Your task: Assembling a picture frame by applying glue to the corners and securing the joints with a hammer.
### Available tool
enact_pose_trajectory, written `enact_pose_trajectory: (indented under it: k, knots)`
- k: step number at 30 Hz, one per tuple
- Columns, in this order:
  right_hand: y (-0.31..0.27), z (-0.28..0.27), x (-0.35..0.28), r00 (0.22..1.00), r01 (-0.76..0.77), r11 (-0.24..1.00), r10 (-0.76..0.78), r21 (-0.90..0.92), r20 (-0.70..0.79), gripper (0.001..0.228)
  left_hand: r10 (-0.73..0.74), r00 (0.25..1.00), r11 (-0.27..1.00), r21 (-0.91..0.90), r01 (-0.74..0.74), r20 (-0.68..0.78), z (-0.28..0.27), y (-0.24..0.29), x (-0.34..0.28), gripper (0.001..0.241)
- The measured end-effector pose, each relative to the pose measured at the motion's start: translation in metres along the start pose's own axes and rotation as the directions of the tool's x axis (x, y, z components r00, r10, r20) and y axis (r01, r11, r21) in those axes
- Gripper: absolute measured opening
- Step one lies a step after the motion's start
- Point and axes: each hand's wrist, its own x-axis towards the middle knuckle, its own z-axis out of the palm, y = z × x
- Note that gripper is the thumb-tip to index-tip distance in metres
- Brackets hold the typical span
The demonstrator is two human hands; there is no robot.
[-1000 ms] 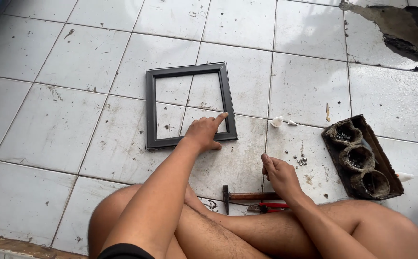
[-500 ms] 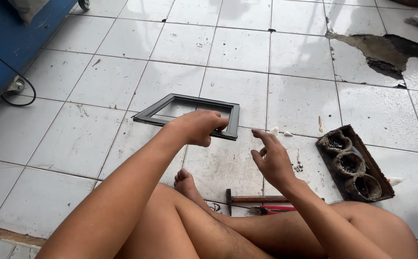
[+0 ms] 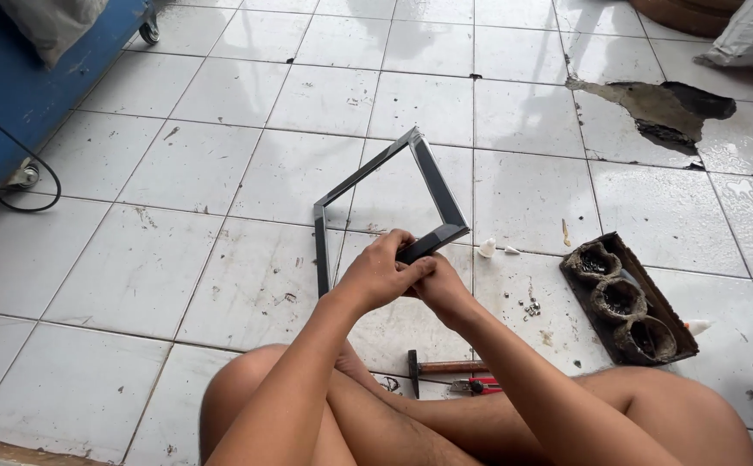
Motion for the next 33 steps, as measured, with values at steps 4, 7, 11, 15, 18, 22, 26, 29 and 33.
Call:
enact_pose_trajectory:
  k: [4, 7, 11, 15, 18, 22, 26, 29, 33]
  knots:
    - [0.041, -0.002, -0.001, 0.975, -0.094, 0.974, 0.049, 0.206, 0.215, 0.049, -0.014, 0.996, 0.991, 0.134, 0.002, 0.087, 0.013, -0.025, 0.011, 0.043]
    - [0.06, -0.018, -0.012, 0.943, -0.078, 0.994, 0.049, 0.075, 0.328, 0.047, 0.003, 0.979, 0.971, 0.234, -0.052, 0.206, 0.019, -0.032, 0.025, 0.03]
    - [0.018, -0.049, -0.046, 0.9, -0.287, 0.956, 0.249, 0.058, 0.358, 0.048, -0.093, 0.947, 0.963, 0.269, 0.007, 0.307, 0.021, -0.027, 0.03, 0.029]
    - [0.064, -0.061, -0.028, 0.881, -0.473, 0.769, 0.418, 0.43, 0.222, 0.044, -0.135, 0.929, 0.947, 0.321, 0.019, 0.344, 0.024, -0.031, 0.043, 0.03]
    - [0.073, -0.066, -0.014, 0.869, -0.481, 0.647, 0.441, 0.591, 0.224, 0.043, -0.151, 0.929, 0.942, 0.334, 0.031, 0.338, 0.028, -0.033, 0.052, 0.032]
    - [0.084, -0.068, 0.004, 0.893, -0.449, 0.701, 0.379, 0.554, 0.245, 0.039, -0.183, 0.919, 0.914, 0.404, 0.028, 0.351, 0.029, -0.029, 0.058, 0.035]
    - [0.086, -0.069, 0.006, 0.909, -0.414, 0.779, 0.384, 0.471, 0.164, 0.039, -0.202, 0.913, 0.865, 0.501, -0.004, 0.355, 0.034, -0.034, 0.06, 0.037]
    - [0.083, -0.073, 0.011, 0.932, -0.352, 0.833, 0.352, 0.427, 0.083, 0.038, -0.188, 0.918, 0.843, 0.537, -0.032, 0.35, 0.037, -0.035, 0.063, 0.037]
    - [0.093, -0.067, 0.022, 0.94, -0.278, 0.728, 0.34, 0.627, 0.021, 0.031, -0.175, 0.916, 0.835, 0.548, -0.056, 0.36, 0.036, -0.03, 0.059, 0.038]
